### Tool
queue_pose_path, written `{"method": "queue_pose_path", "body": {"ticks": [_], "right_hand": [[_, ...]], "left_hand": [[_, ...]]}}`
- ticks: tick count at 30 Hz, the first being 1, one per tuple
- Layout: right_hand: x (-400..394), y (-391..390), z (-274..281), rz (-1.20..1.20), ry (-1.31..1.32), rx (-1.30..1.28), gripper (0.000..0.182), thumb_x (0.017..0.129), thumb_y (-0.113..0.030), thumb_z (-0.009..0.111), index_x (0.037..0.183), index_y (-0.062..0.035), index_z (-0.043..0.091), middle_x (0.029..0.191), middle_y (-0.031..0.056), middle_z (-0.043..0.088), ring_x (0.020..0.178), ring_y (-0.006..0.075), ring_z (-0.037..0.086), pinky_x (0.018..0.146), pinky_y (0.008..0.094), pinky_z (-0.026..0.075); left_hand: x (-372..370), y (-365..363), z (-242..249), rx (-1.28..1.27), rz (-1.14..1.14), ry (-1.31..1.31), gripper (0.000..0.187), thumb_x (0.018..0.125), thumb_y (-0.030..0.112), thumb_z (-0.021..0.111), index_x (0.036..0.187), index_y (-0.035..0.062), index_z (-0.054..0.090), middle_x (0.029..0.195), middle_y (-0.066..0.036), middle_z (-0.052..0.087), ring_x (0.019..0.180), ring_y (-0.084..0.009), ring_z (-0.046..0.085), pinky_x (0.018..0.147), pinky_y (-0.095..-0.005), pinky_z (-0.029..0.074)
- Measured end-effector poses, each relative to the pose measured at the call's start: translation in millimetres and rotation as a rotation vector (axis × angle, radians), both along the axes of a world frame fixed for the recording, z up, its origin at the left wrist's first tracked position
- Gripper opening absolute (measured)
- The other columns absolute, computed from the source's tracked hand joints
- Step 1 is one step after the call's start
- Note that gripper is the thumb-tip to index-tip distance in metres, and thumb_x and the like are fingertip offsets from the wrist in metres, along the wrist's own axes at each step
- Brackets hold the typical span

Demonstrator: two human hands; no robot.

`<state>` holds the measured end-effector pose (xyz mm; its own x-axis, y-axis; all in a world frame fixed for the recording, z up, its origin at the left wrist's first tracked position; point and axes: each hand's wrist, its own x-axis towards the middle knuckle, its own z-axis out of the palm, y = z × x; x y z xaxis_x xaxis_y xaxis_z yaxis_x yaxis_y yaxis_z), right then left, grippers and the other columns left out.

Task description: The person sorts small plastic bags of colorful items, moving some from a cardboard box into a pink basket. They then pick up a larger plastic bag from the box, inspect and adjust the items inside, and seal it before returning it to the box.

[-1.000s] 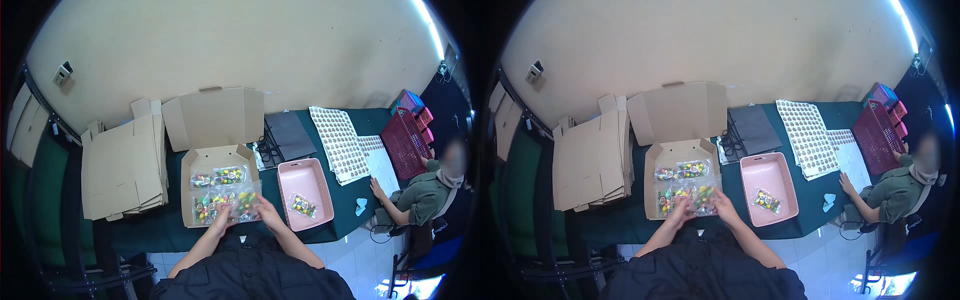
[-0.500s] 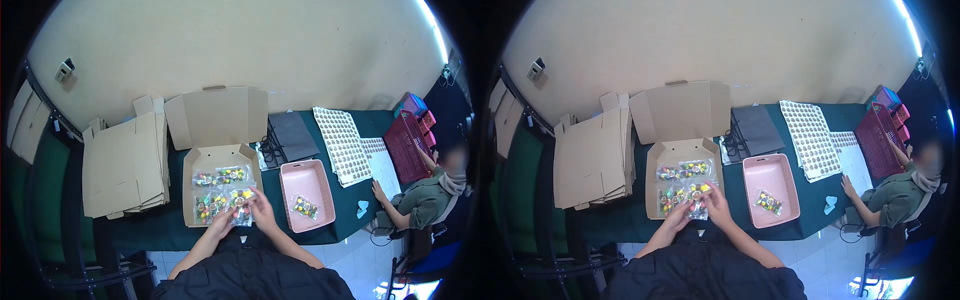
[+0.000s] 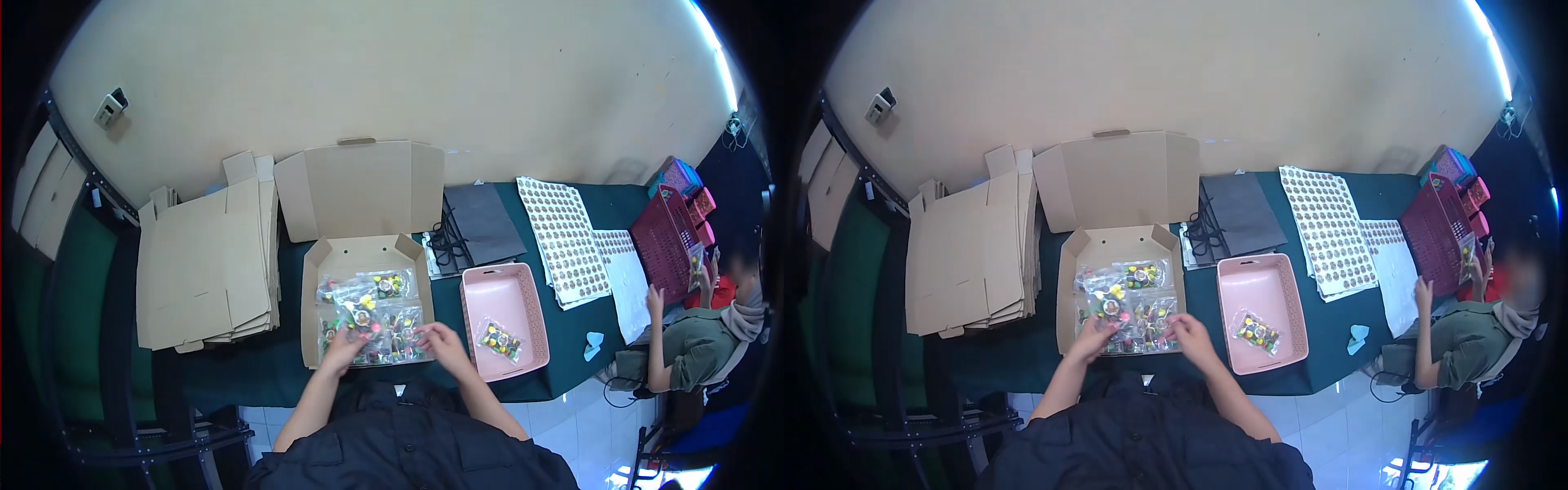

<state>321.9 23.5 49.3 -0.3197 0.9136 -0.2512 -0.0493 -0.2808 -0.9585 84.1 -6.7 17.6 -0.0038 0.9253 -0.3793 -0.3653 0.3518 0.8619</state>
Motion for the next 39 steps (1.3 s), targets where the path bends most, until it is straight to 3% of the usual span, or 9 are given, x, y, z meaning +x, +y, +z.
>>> {"method": "queue_pose_path", "body": {"ticks": [8, 11, 13, 17, 20, 24, 26, 33, 39], "right_hand": [[109, 24, -35, -0.395, -0.302, 0.080, 0.021, 0.088, -0.012, 0.045, 0.102, -0.0013, 0.055, 0.072, 0.0078, 0.059, 0.061, 0.0119, 0.055, 0.060, 0.0242, 0.047], [139, 16, -48, -0.481, -0.687, -0.010, 0.032, 0.081, -0.018, 0.056, 0.110, -0.0049, 0.053, 0.089, 0.0132, 0.060, 0.076, 0.0212, 0.059, 0.067, 0.0306, 0.048], [152, 3, -59, -0.313, -1.452, 0.215, 0.057, 0.071, -0.022, 0.065, 0.122, -0.0096, 0.044, 0.108, 0.0163, 0.053, 0.102, 0.0312, 0.049, 0.081, 0.0399, 0.044], [176, -7, -99, -0.198, -1.445, 0.098, 0.079, 0.062, -0.026, 0.071, 0.131, -0.0119, 0.034, 0.117, 0.0168, 0.045, 0.116, 0.0367, 0.033, 0.089, 0.0453, 0.037], [171, -4, -65, -0.281, -1.481, 0.142, 0.073, 0.059, -0.029, 0.073, 0.122, -0.0071, 0.044, 0.108, 0.0163, 0.052, 0.106, 0.0357, 0.045, 0.084, 0.0453, 0.041], [184, 3, -69, -0.387, -1.273, 0.064, 0.047, 0.061, -0.026, 0.074, 0.095, 0.0016, 0.058, 0.085, 0.0127, 0.061, 0.076, 0.0291, 0.060, 0.069, 0.0409, 0.048], [181, 7, -66, -0.595, -0.332, 0.005, 0.038, 0.069, -0.018, 0.072, 0.098, 0.0007, 0.056, 0.085, 0.0093, 0.061, 0.070, 0.0229, 0.062, 0.061, 0.0324, 0.050], [124, 12, 29, -0.532, 0.191, 0.050, 0.034, 0.083, -0.014, 0.059, 0.112, 0.0000, 0.048, 0.096, 0.0085, 0.059, 0.083, 0.0157, 0.061, 0.072, 0.0297, 0.050], [50, 17, 34, -0.156, 0.249, 0.042, 0.039, 0.083, -0.012, 0.059, 0.117, -0.0010, 0.042, 0.104, 0.0079, 0.058, 0.094, 0.0163, 0.058, 0.083, 0.0301, 0.046]], "left_hand": [[-42, -10, 0, -0.272, -0.137, 0.795, 0.062, 0.058, 0.019, 0.081, 0.108, -0.0040, 0.052, 0.090, -0.011, 0.063, 0.079, -0.0172, 0.062, 0.070, -0.0306, 0.050], [-36, -12, 13, -0.251, -0.234, 0.977, 0.066, 0.060, 0.025, 0.078, 0.111, -0.0042, 0.049, 0.095, -0.017, 0.062, 0.089, -0.0263, 0.060, 0.077, -0.0350, 0.048], [-30, -13, 14, -0.305, -0.267, 1.209, 0.067, 0.065, 0.029, 0.073, 0.118, -0.0017, 0.045, 0.112, -0.021, 0.053, 0.099, -0.0355, 0.055, 0.083, -0.0399, 0.046], [-20, -7, 40, -0.271, -0.231, 1.306, 0.071, 0.065, 0.027, 0.072, 0.124, 0.0026, 0.041, 0.125, -0.021, 0.042, 0.111, -0.0380, 0.046, 0.090, -0.0412, 0.041], [-23, -3, 12, 0.305, -0.392, 1.432, 0.075, 0.064, 0.028, 0.073, 0.127, 0.0083, 0.039, 0.133, -0.019, 0.033, 0.121, -0.0398, 0.034, 0.098, -0.0452, 0.032], [-28, -2, -15, 0.202, -0.667, 1.487, 0.085, 0.059, 0.033, 0.076, 0.132, 0.0172, 0.035, 0.142, -0.013, 0.020, 0.130, -0.0395, 0.017, 0.103, -0.0538, 0.017], [-31, -4, -2, 0.052, -0.677, 1.520, 0.087, 0.059, 0.035, 0.076, 0.133, 0.0183, 0.034, 0.143, -0.013, 0.018, 0.130, -0.0400, 0.016, 0.103, -0.0546, 0.015], [-34, -6, 4, 0.067, -0.679, 1.439, 0.085, 0.063, 0.035, 0.074, 0.134, 0.0163, 0.030, 0.142, -0.016, 0.020, 0.130, -0.0399, 0.015, 0.102, -0.0556, 0.017], [13, 16, 47, 0.475, -0.219, 0.968, 0.068, 0.079, 0.029, 0.062, 0.132, 0.0038, 0.029, 0.134, -0.025, 0.030, 0.126, -0.0366, 0.029, 0.102, -0.0453, 0.025]]}}
